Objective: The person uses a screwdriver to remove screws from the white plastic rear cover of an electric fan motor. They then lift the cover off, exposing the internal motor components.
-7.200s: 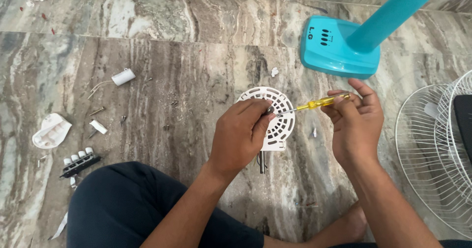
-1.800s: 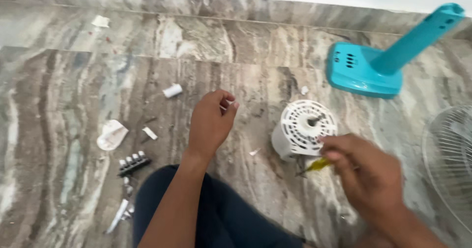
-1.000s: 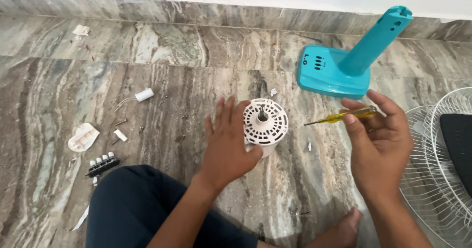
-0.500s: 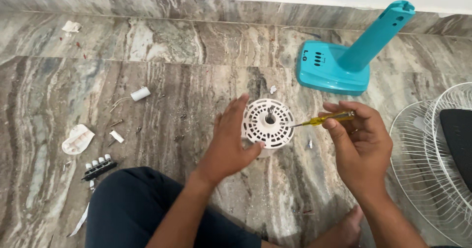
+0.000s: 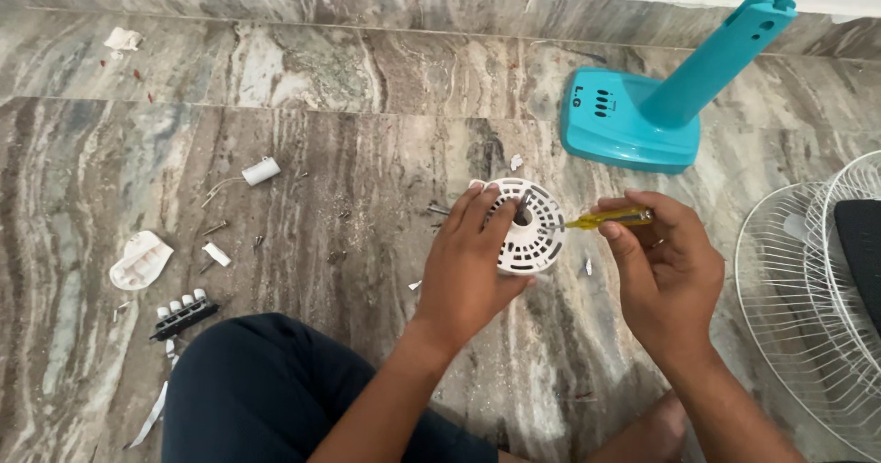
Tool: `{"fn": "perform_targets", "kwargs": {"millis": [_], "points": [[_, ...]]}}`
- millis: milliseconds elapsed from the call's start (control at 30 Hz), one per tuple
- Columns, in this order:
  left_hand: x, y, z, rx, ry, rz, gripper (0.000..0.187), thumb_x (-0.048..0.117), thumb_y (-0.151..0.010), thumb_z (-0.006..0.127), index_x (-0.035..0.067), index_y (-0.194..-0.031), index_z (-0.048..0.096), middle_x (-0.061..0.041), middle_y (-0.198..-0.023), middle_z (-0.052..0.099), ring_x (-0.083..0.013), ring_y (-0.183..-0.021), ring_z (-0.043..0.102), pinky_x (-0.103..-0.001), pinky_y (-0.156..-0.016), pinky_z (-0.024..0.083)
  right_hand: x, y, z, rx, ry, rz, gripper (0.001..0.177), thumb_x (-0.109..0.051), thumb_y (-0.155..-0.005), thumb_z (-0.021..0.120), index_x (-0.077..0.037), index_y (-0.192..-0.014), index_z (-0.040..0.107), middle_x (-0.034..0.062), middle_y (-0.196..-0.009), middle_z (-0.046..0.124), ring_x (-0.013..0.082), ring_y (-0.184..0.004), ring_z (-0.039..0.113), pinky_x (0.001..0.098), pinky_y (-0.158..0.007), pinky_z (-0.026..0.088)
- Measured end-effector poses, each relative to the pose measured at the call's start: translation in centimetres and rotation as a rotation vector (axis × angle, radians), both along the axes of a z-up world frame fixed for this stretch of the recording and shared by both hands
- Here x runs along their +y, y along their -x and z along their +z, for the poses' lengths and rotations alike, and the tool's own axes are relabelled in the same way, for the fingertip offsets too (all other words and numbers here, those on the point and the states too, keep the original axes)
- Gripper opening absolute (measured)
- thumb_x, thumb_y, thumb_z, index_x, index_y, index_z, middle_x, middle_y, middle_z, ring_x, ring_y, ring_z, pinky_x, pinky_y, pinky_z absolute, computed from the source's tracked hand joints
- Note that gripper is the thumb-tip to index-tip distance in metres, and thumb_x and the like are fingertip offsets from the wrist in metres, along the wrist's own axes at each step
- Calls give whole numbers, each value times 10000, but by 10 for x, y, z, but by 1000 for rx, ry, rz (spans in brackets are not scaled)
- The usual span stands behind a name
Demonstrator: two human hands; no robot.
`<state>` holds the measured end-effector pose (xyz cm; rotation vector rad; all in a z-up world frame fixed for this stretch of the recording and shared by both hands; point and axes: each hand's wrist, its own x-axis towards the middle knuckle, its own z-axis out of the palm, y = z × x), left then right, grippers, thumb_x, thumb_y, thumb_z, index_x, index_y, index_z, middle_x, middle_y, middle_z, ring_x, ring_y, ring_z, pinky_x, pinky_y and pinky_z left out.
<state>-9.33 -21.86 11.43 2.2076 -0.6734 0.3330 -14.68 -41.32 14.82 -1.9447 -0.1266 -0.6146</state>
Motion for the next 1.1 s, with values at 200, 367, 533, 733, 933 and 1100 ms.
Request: {"fn": "perform_targets", "kwargs": {"millis": [200,367,533,733,933,1100], "points": [[16,1,3,14,34,-121,805,225,-604,925,22,-1315,606,-200,-1431,553,-420,-1400,471,-483,-1132,405,0,-1,-3,-9,39,31,356,47,-1024,628,23,-1360,515,165,-1201,706,201,-1102,719,282,-875,602],[16,3,2,23,6,-197,804,192,-620,909,32,-1339,585,-189,-1444,548,-411,-1437,444,-504,-1165,368,-3,3,-7,11,53,21,367,40,-1022,631,18,-1372,521,156,-1176,717,172,-1033,720,256,-802,586],[12,4,2,56,-96,-146,839,192,-642,892,26,-1377,523,-204,-1473,498,-393,-1457,372,-567,-1182,241,0,5,-6,-1,117,-24,371,28,-1023,650,15,-1374,530,147,-1135,729,153,-975,715,241,-758,584],[8,8,3,70,-123,-105,826,204,-638,878,47,-1368,525,-184,-1485,487,-372,-1463,368,-548,-1209,235,3,6,-5,-21,105,-21,370,16,-1033,648,17,-1381,518,151,-1145,730,143,-972,718,231,-739,571],[6,13,1,54,-116,-108,795,196,-666,871,49,-1366,524,-192,-1489,477,-376,-1469,363,-537,-1203,242,5,6,-7,-56,138,-2,383,22,-1014,684,25,-1365,532,161,-1128,736,166,-980,727,257,-795,584],[10,13,-1,44,-108,-118,804,207,-676,868,41,-1378,514,-199,-1500,469,-383,-1473,364,-521,-1204,264,3,8,-7,-70,132,6,376,39,-1018,695,38,-1360,540,169,-1122,726,178,-1026,732,274,-852,610]]}}
